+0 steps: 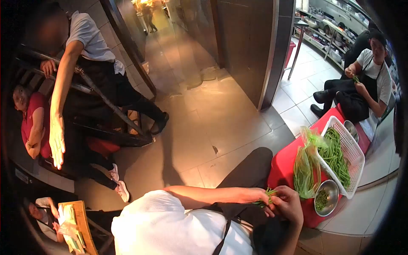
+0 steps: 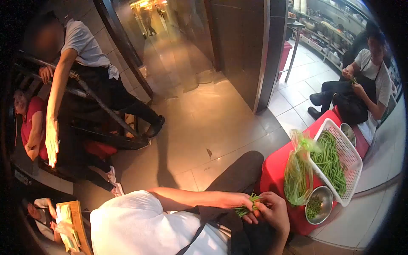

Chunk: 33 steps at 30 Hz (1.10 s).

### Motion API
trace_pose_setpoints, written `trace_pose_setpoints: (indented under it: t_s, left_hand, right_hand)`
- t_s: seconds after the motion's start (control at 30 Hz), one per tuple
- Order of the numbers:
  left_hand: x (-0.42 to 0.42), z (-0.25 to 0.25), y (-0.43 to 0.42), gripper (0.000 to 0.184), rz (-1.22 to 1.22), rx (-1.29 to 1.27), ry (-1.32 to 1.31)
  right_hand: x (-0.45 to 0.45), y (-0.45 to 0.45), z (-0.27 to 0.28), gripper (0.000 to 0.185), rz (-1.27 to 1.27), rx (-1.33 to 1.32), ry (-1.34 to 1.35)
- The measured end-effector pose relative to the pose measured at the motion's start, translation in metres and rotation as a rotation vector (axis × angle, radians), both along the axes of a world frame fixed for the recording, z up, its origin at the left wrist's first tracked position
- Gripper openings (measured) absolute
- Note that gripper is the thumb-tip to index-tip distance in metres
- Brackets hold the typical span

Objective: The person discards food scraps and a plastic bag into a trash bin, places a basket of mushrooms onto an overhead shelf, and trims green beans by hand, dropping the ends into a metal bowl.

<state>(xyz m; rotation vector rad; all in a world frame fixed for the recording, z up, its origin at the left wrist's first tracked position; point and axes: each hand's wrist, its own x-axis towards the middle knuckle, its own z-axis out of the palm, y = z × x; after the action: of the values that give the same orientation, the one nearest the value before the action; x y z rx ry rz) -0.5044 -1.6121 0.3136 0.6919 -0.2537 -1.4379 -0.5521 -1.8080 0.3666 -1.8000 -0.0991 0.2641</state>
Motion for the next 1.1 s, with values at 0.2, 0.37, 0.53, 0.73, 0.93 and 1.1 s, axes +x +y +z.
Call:
trace_pose_setpoints:
  t_s: [0.2,0.37,0.53,0.73,0.93,1.1]
  left_hand:
    - [0.006,-0.018,0.001,0.040,-0.003,-0.032,0.083]
    - [0.017,-0.021,0.000,0.046,-0.120,-0.078,0.097]
    - [0.030,-0.004,-0.010,0.048,-0.203,0.045,0.128]
    - [0.041,0.011,-0.038,0.043,-0.221,0.149,0.118]
    - [0.035,0.008,-0.048,0.037,-0.267,0.156,0.028]
    - [0.026,-0.018,-0.042,0.038,-0.245,0.110,-0.032]
  right_hand:
    - [0.010,0.002,-0.011,0.013,0.081,0.049,0.021]
    - [0.015,-0.015,-0.030,0.016,0.160,0.068,-0.005]
    - [0.015,-0.021,-0.038,0.014,0.107,0.069,0.067]
    - [0.014,-0.041,-0.029,0.016,-0.041,0.166,0.149]
    - [-0.010,-0.041,-0.026,0.015,-0.227,0.215,0.173]
    - [-0.029,-0.026,-0.026,0.021,-0.357,0.165,0.071]
